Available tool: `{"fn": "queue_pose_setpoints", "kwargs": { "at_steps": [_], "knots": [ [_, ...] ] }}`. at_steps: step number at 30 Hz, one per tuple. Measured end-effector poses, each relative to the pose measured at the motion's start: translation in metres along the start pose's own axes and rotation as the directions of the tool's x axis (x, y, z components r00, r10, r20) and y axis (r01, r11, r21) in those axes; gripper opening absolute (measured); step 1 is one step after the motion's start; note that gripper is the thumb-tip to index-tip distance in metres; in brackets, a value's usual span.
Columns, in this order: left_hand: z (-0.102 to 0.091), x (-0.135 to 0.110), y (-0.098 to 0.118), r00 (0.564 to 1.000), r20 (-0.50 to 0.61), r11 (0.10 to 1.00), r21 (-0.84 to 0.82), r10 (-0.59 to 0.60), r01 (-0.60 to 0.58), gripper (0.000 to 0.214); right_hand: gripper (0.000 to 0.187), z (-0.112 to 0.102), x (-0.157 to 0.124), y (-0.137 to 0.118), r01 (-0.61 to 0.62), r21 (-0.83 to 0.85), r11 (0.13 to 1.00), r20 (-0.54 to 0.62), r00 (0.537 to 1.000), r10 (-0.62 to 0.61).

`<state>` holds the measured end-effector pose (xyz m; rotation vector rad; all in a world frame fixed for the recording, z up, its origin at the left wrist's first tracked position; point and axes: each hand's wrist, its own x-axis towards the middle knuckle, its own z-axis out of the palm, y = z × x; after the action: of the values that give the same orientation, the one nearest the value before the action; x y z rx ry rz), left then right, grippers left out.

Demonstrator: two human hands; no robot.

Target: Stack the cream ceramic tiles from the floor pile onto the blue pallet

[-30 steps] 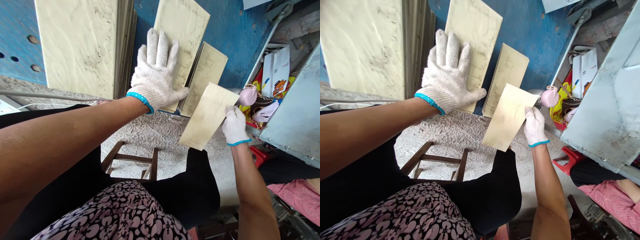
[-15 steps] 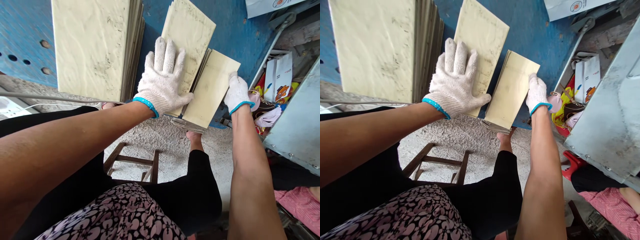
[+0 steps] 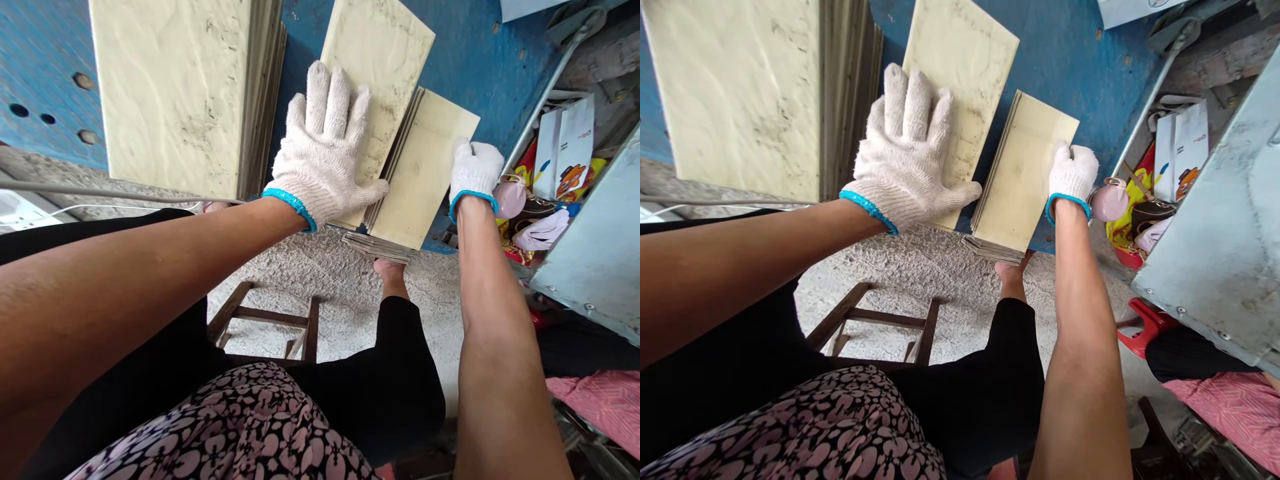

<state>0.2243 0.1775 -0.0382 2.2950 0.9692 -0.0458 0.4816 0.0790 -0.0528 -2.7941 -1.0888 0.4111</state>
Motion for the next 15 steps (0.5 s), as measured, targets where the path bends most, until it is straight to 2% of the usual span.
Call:
{"fn": "queue_pose_setpoints", "kwargs": {
  "at_steps": [2, 3, 5, 8, 11, 13, 15],
  "knots": [
    [0.001, 0.0, 0.0, 1.0, 0.004, 1.0, -0.014, -0.004, 0.004, 0.119, 0.041, -0.006, -0.008, -0.01, -0.081, -0.025, 0.996, -0.054, 0.995, 0.079],
    [0.001, 0.0, 0.0, 1.0, 0.011, 1.0, -0.016, -0.009, 0.009, 0.119, 0.04, -0.009, -0.011, -0.014, -0.08, -0.021, 0.997, -0.061, 0.995, 0.079],
    [0.001, 0.001, 0.0, 1.0, 0.011, 1.0, -0.006, -0.018, 0.018, 0.12, 0.032, -0.014, -0.02, -0.019, -0.037, -0.005, 0.999, -0.071, 0.997, 0.036],
    [0.001, 0.0, 0.001, 1.0, -0.004, 1.0, 0.016, -0.014, 0.014, 0.12, 0.017, -0.019, -0.048, -0.017, 0.073, 0.083, 0.994, -0.184, 0.981, -0.057],
    [0.0, -0.001, 0.002, 1.0, -0.017, 1.0, 0.021, 0.001, 0.0, 0.122, 0.021, -0.021, -0.098, 0.0, 0.189, 0.182, 0.965, -0.279, 0.951, -0.133],
    [0.0, -0.002, 0.001, 0.999, -0.048, 1.0, 0.013, 0.018, -0.017, 0.12, 0.026, -0.017, -0.139, 0.02, 0.175, 0.173, 0.969, -0.228, 0.964, -0.134],
    [0.001, -0.003, 0.001, 0.997, -0.071, 0.999, 0.019, 0.038, -0.037, 0.118, 0.029, -0.008, -0.178, 0.044, 0.155, 0.126, 0.98, -0.128, 0.982, -0.139]
  ]
}}
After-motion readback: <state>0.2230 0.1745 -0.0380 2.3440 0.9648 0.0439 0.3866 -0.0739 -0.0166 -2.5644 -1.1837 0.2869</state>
